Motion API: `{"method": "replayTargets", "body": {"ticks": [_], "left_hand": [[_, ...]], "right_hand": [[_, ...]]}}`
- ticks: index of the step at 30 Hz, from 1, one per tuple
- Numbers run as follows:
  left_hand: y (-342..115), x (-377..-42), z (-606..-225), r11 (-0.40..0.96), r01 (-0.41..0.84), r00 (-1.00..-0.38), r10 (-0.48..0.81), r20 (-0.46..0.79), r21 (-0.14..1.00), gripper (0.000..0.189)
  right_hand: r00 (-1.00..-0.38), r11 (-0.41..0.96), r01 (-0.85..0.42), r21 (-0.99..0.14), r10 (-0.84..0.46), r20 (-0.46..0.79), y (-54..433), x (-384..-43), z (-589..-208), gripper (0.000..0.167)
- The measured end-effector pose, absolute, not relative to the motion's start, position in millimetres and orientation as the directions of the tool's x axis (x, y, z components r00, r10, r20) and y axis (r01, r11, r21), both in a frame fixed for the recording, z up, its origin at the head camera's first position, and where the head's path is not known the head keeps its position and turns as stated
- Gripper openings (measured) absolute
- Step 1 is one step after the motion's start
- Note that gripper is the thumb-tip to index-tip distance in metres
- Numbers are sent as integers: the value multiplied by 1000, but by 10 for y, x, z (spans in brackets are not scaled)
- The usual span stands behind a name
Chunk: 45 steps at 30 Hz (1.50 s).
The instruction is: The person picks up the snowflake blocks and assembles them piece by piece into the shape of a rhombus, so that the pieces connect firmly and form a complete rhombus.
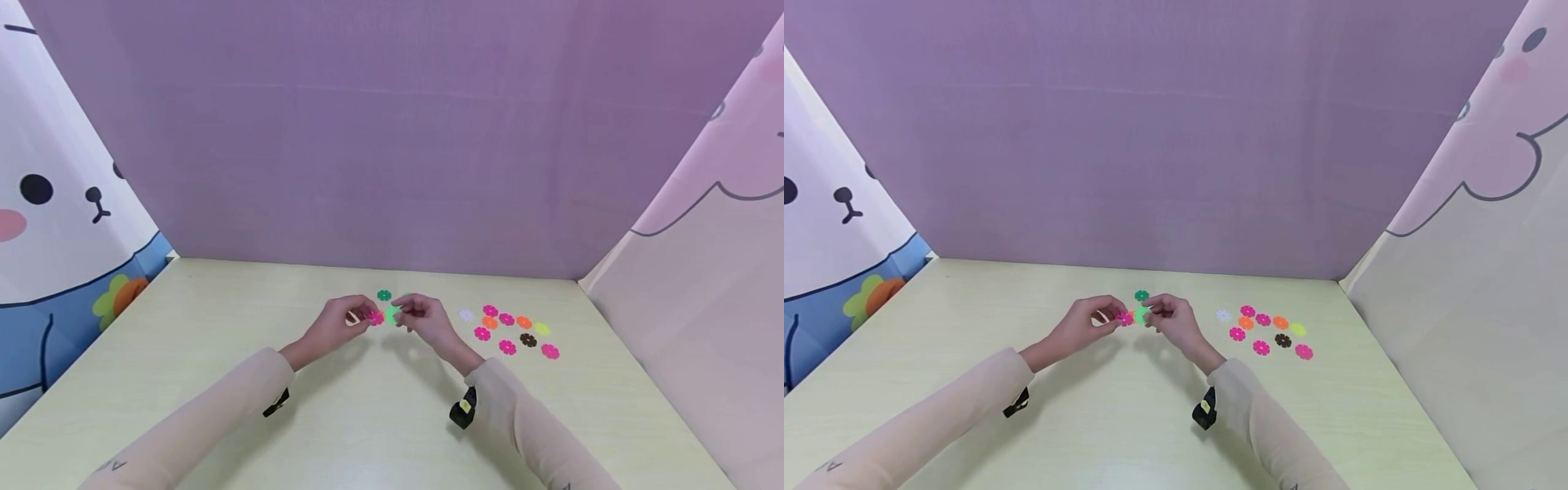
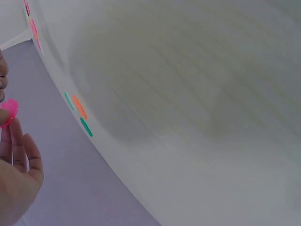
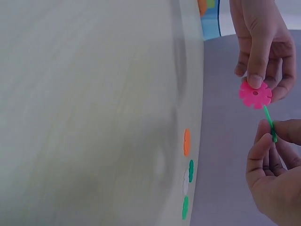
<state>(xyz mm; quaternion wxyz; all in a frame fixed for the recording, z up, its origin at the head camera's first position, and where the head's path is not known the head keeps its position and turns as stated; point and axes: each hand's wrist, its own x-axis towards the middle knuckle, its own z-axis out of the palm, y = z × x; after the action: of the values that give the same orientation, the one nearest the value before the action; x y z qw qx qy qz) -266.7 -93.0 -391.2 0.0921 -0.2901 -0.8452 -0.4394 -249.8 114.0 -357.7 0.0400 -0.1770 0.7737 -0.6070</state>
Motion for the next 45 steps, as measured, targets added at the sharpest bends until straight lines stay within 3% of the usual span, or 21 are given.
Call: {"method": "replayTargets", "body": {"ticks": [17,29,45], "left_hand": [[-939,-2581,-3952,437,623,-780,406,476,649,17],[-945,-2535,-3960,413,678,-735,387,557,607,18],[-951,-2499,-3960,437,697,-717,420,557,568,19]], "right_hand": [[-923,207,-245,-947,-348,163,1078,-2448,-3585,25],[-946,135,-168,-977,-302,121,1055,-2577,-3800,23],[-953,140,-150,-979,-282,106,1004,-2532,-3823,20]]}}
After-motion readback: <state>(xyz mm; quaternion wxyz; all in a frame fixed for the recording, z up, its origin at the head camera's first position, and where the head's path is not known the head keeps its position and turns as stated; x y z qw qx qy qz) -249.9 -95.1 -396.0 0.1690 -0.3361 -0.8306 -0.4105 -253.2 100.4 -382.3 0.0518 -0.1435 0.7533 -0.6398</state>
